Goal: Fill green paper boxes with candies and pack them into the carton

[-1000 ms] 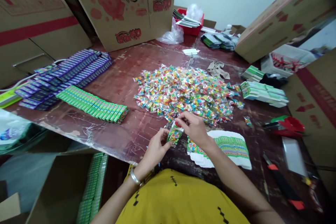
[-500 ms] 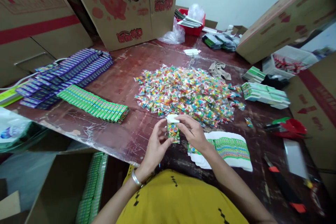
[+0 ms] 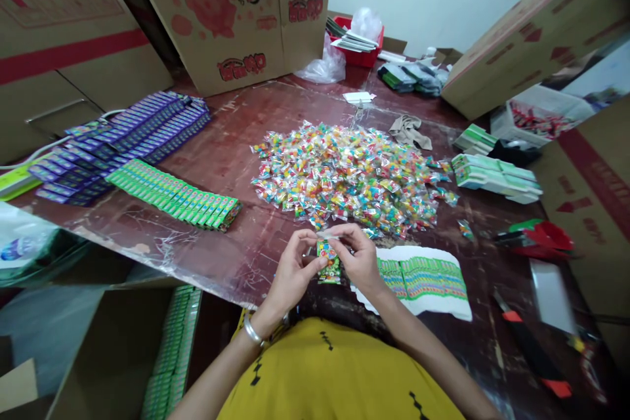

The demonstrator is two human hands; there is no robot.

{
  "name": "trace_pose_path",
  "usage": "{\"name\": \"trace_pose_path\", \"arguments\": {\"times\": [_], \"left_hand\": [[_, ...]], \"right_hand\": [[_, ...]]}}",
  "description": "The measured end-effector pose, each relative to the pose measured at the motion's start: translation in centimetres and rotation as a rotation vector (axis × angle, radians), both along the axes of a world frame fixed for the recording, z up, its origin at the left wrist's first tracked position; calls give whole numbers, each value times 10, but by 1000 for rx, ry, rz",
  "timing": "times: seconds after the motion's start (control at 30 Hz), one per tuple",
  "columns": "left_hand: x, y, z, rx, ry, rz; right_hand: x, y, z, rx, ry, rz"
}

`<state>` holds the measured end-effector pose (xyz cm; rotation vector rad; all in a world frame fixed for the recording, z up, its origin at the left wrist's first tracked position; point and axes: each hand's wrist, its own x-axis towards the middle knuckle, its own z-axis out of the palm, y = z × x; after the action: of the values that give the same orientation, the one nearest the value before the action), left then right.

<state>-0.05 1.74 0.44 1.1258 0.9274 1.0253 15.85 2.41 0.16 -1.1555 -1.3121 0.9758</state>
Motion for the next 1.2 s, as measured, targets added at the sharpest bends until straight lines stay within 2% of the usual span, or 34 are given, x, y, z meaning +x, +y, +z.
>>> {"name": "trace_pose_path", "arguments": {"times": [0.17,0.27,0.37,0.5,0.63,0.8,0.9,1.0,1.1,1.2], "left_hand": [[-1,-1,1,-11,14,54],[-3,-3,3,23,93,56],[-5,-4,5,67,148,32],[-6,-6,7,79,170,-30],[-8,-4,8,36,141,-39],[-13,6,6,-22,35,32],[-13,9,2,-71,-16,59],[-11,8,-4,-136,-38,78],[-12,6,-9,-255,-45,33],[-24,12,-11,-202,58,28]], "right_hand": [[-2,4,8,-74,78,86],[3,9,15,-204,74,139],[10,17,19,-313,32,174],[18,25,18,-341,22,226],[20,21,22,-204,-114,228],[19,6,26,78,-496,404],[18,3,20,188,-665,387],[19,6,12,278,-729,335],[18,8,6,332,-764,312],[14,9,5,295,-793,341]]}}
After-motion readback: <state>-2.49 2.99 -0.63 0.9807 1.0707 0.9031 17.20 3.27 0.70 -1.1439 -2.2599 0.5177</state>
